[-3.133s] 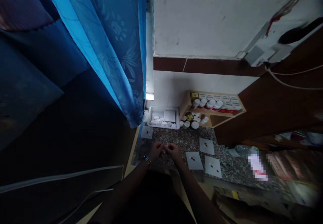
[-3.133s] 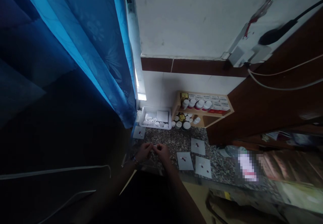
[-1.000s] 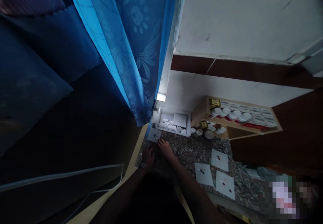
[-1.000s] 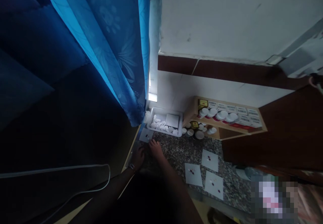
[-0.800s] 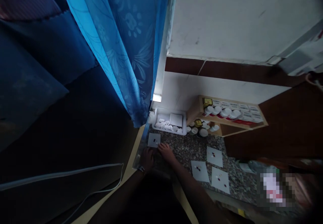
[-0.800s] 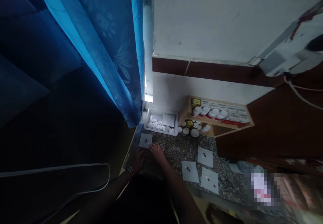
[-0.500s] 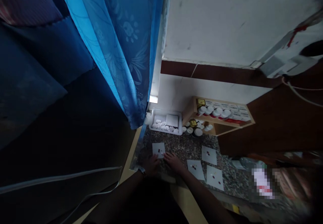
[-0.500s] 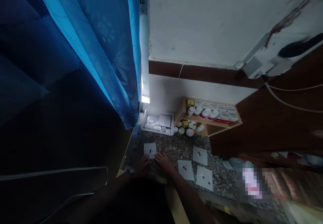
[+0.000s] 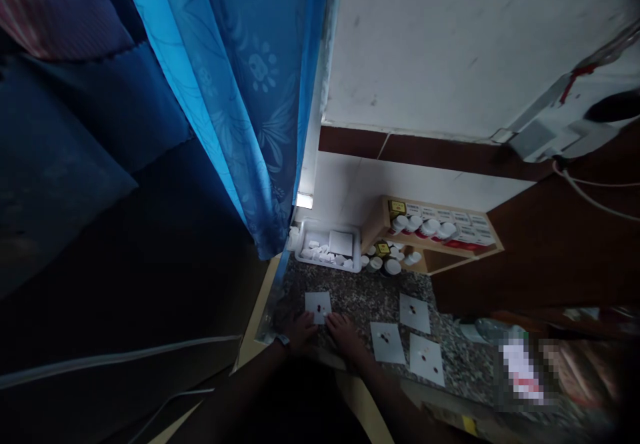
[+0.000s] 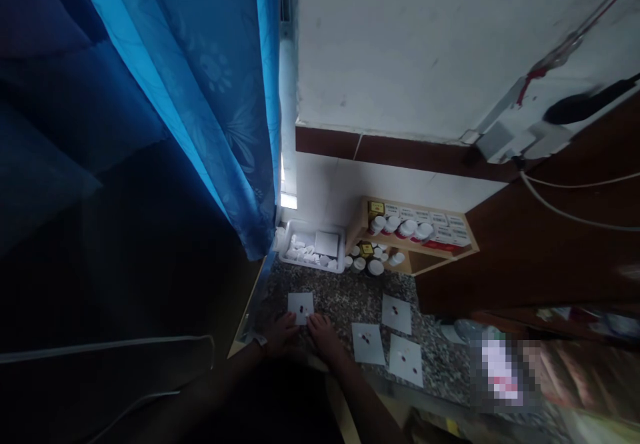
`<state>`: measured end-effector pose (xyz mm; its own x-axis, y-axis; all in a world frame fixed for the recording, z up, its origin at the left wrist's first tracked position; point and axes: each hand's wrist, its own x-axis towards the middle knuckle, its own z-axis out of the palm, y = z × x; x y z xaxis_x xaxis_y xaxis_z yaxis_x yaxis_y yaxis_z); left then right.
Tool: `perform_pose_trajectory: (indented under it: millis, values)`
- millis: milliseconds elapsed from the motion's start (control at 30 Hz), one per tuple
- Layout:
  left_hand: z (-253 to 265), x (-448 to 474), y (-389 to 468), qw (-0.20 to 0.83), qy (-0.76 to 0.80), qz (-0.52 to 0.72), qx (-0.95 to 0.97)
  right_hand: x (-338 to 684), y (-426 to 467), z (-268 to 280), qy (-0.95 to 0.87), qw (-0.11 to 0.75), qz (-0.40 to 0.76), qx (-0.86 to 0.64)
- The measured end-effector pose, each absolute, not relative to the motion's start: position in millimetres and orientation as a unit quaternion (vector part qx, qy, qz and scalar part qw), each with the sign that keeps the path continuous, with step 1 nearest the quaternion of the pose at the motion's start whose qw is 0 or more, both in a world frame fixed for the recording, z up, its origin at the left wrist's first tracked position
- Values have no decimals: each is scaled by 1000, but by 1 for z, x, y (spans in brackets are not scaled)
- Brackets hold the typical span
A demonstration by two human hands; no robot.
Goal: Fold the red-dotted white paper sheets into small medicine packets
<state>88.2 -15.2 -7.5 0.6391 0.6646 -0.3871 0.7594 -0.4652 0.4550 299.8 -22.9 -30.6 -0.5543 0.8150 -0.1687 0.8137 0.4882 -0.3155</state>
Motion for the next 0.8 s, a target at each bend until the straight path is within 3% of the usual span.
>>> perform_pose_trajectory:
  millis: [800]
  values:
    - [-34, 91, -21, 330, 422, -40, 843, 258, -10, -31, -787, 33, 209, -579]
